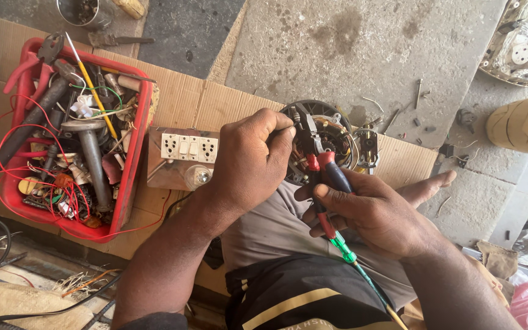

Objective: The person sits on the floor and repairs an electrical component, likely a fan capacitor or switch assembly. They use a screwdriver to adjust internal parts and pliers to strip and connect wires to the component.

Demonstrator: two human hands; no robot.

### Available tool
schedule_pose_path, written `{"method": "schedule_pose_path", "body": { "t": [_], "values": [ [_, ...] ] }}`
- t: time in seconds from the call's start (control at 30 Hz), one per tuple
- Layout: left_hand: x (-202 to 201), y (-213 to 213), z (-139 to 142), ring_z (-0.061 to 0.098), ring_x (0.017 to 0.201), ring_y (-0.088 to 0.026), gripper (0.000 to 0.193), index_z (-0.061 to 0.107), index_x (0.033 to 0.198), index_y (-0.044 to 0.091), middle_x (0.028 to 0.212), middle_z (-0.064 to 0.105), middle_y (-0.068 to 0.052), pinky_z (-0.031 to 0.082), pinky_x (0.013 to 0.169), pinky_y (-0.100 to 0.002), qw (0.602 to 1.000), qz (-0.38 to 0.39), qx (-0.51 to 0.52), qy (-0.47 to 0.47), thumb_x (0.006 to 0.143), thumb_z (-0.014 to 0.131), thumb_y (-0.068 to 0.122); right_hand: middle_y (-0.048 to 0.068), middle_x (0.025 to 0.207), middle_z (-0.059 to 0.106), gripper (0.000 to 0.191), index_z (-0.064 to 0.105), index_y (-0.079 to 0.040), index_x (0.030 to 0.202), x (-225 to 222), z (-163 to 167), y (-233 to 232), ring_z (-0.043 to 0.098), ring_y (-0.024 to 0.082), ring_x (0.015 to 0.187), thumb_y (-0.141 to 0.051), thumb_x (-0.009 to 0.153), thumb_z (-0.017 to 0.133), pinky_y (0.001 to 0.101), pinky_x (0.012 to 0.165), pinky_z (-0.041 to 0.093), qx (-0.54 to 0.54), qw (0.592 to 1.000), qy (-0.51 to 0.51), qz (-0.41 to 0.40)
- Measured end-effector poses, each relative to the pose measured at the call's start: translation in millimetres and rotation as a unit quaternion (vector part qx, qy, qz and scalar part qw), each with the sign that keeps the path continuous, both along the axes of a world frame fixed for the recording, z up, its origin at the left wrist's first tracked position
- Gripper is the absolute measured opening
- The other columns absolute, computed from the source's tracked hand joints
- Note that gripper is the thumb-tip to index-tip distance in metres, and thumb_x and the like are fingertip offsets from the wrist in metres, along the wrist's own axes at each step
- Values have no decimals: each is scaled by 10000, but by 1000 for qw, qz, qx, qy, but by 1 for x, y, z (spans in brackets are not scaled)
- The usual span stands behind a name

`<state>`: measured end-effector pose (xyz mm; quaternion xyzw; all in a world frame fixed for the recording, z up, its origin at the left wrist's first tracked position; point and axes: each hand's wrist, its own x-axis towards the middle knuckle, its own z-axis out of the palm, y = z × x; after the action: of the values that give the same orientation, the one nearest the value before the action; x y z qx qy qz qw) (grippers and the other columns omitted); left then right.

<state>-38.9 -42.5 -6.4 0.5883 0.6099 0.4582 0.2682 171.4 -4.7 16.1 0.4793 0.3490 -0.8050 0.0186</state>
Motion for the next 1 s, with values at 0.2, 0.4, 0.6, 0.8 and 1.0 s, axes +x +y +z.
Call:
{"method": "schedule_pose_path", "body": {
  "t": [0.2,0.4,0.6,0.8,1.0],
  "values": [
    [-1,0,0,782,775,-212,34,670,959,-26,841,745,-144,608,655,-314,1000,1,-15,-4,967,686,4,155,916,732,452,702,34,1200,1,-2,-2,683,173,797,-323,947,591,329,708,552,15,999,-31,10],
    [-1,2,-1,780,795,-208,25,670,969,-23,860,746,-138,614,666,-306,1000,1,2,-8,970,694,-15,182,956,704,314,617,19,1146,1,-22,-11,604,203,721,-73,846,633,346,638,509,-121,980,126,-98],
    [2,1,-1,781,800,-200,34,670,978,-21,864,746,-134,612,667,-297,1000,-5,6,-18,960,697,-31,165,918,715,362,591,64,1029,-8,-41,-31,633,213,696,131,680,527,326,613,504,-90,986,108,-88],
    [5,-2,1,778,776,-202,41,666,972,-22,845,740,-135,596,650,-302,1000,0,1,-27,958,703,-35,145,716,621,315,579,5,981,-20,-48,-46,557,201,539,140,726,452,305,454,426,-54,988,74,-122],
    [11,-10,-5,778,823,-256,68,660,985,-20,887,743,-153,610,690,-337,999,32,30,-8,945,712,-38,127,692,589,281,568,10,873,-27,-57,-55,506,185,504,164,713,397,302,408,351,-31,987,60,-143]
  ]
}}
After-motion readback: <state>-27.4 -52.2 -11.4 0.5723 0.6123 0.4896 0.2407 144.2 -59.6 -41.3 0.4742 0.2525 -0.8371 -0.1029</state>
